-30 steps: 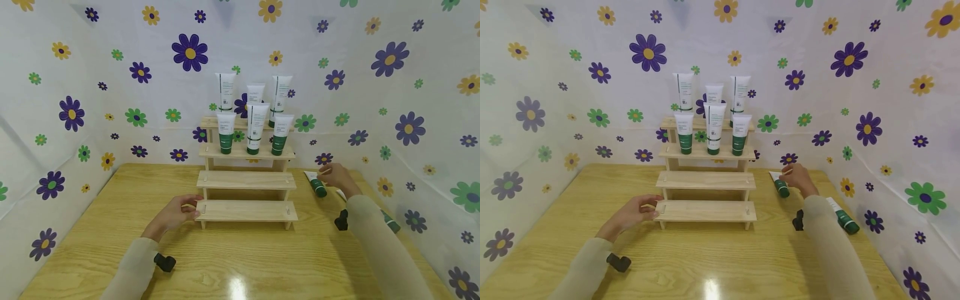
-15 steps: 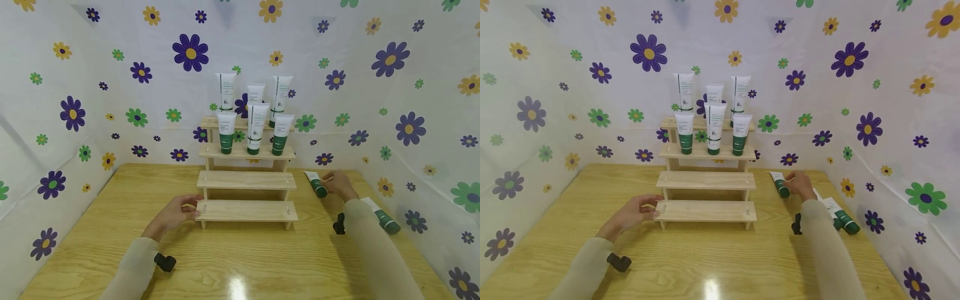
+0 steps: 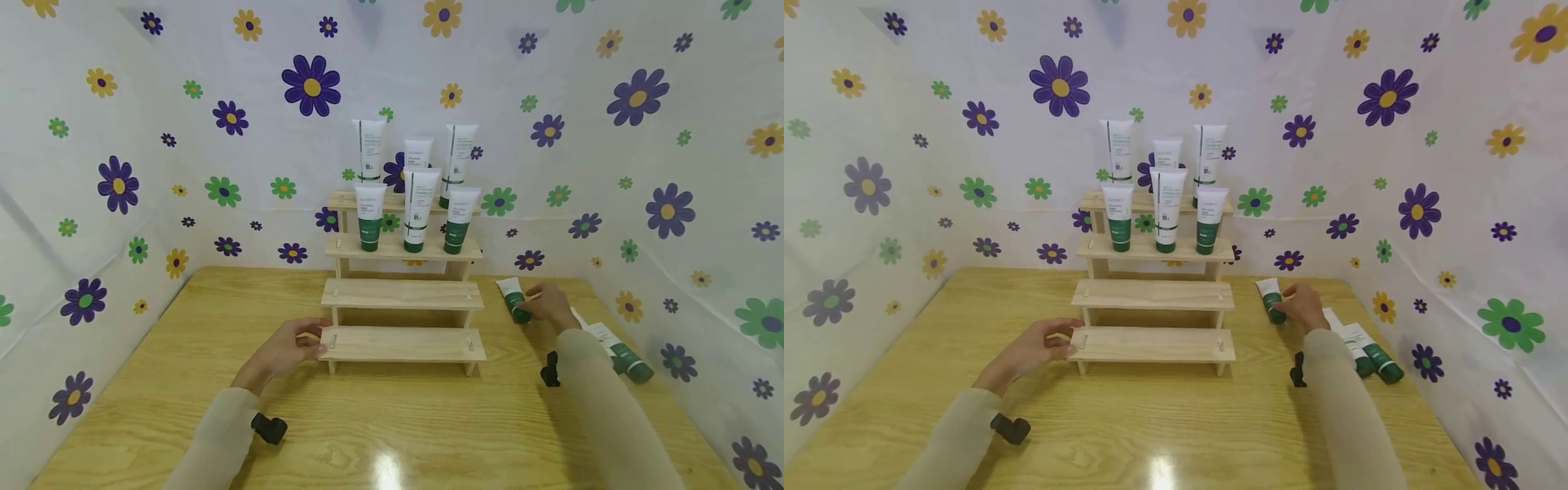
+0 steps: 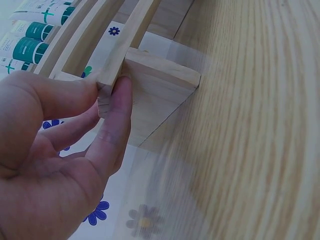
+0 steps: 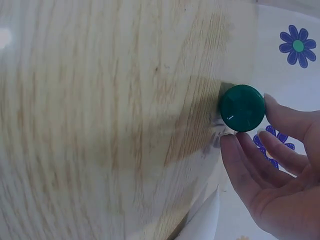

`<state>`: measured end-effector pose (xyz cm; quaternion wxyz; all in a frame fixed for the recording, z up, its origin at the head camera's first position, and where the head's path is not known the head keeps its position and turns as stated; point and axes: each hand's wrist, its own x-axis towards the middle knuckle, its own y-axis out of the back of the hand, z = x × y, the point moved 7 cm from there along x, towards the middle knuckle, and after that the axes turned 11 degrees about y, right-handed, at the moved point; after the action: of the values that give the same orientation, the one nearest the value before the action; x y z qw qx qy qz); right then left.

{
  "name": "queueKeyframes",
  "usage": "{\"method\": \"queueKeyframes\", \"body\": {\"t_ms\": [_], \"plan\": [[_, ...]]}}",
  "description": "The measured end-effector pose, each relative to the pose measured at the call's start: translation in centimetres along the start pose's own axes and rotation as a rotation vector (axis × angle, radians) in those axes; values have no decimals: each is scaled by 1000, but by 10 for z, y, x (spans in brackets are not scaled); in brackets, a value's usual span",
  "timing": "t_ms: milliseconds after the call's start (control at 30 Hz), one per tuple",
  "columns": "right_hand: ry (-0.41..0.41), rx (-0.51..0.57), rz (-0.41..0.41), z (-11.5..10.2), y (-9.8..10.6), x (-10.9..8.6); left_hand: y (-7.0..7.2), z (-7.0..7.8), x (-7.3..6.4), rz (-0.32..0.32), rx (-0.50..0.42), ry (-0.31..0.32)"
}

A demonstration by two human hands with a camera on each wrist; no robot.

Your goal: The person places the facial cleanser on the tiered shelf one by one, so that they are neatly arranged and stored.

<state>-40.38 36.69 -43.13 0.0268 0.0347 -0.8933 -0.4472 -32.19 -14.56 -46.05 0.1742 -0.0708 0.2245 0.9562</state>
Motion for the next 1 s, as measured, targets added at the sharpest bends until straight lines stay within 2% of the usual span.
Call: {"method": "queueKeyframes", "body": {"t_ms": [300, 533, 633, 767, 1000], "plan": [[-32, -84, -65, -7, -8, 4, 2, 0, 0, 5, -3, -9], [-14, -48, -55, -6, -10, 3, 0, 0, 0, -35, -23, -46], [-21, -27, -53, -6, -9, 1, 0, 0, 0, -40, -23, -43], [-25, 89, -46, -11, -6, -1, 0, 0, -1, -31, -17, -35], [30, 315, 9, -28, 9, -4, 1, 0, 0, -31, -23, -29]]}}
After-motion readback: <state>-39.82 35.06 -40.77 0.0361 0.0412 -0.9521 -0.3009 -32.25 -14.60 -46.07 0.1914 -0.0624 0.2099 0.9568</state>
